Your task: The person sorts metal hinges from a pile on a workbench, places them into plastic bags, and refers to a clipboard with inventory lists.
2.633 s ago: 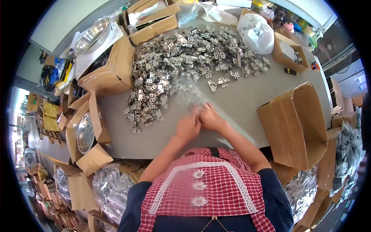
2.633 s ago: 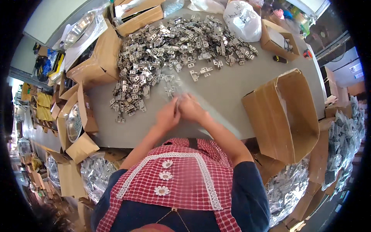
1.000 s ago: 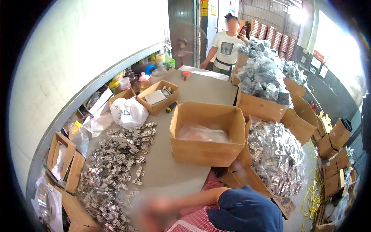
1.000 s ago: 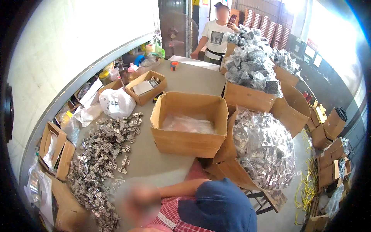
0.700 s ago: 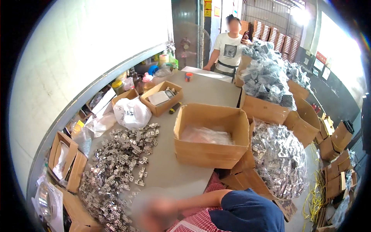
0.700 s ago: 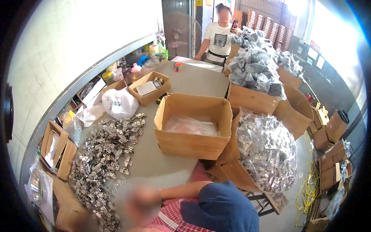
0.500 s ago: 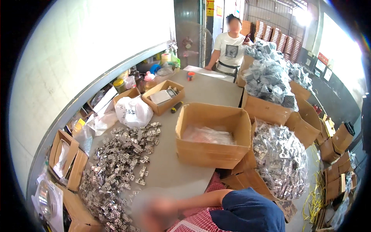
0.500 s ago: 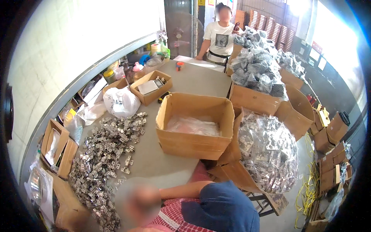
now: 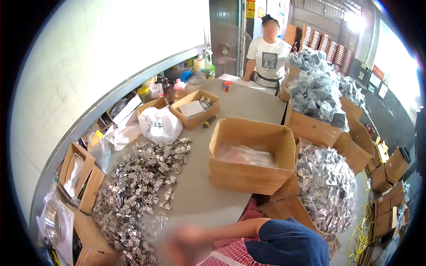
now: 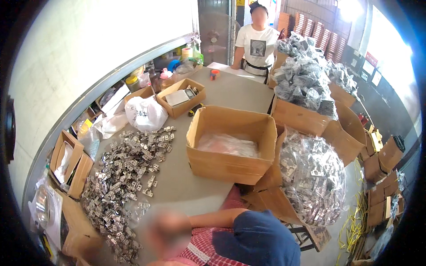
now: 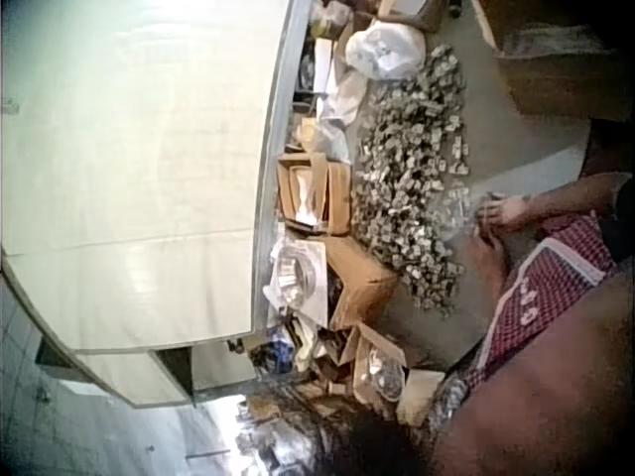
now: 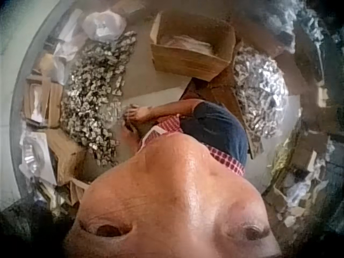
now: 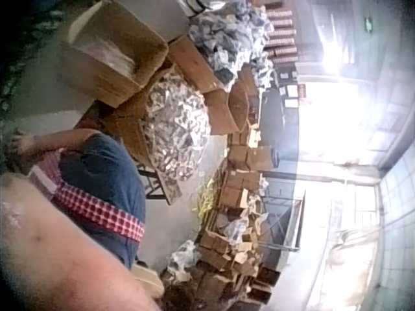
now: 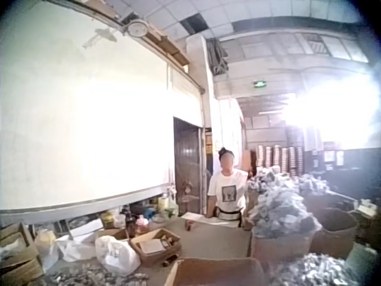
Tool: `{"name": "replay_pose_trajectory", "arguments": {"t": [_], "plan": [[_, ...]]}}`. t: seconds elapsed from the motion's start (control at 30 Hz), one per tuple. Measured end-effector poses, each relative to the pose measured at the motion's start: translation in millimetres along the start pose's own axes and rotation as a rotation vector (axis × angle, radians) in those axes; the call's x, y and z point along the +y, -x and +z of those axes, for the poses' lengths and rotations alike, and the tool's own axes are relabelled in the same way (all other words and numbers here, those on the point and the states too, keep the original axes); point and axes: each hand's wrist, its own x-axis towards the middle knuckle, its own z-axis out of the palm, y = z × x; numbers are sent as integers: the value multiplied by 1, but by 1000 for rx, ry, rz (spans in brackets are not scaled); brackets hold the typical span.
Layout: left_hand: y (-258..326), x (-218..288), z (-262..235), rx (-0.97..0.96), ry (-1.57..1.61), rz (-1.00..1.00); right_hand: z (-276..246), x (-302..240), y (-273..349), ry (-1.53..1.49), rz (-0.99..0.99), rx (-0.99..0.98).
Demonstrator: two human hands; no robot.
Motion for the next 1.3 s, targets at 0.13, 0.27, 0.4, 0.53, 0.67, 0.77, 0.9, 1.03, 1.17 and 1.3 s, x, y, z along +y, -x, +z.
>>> {"name": "replay_pose_trajectory", "arguments": {"t": [0.13,0.27,0.4,0.53,0.67,0.77,0.9,1.03,1.17,1.3], "plan": [[0,-1,-2,-17,-23,-40,-1,0,-3,37,-17,18],[-2,0,-3,-27,-73,-3,-3,-2,-3,20,13,16],[-1,-6,1,10,-82,6,-2,0,-3,34,6,19],[-4,5,-3,26,-85,13,-1,1,-3,69,16,-22],[-2,-13,0,-82,82,-107,-1,2,-4,43,2,-59],[5,-21,8,9,38,-117,-2,1,-3,25,-27,-43],[7,-12,5,-22,259,-183,1,0,-2,68,-49,-60],[10,-17,5,-54,336,-124,6,2,-17,100,-98,-138],[11,-25,6,-60,435,-187,4,-6,-39,97,-111,-115],[8,-21,2,10,468,-176,7,-16,-59,97,6,-234]]}}
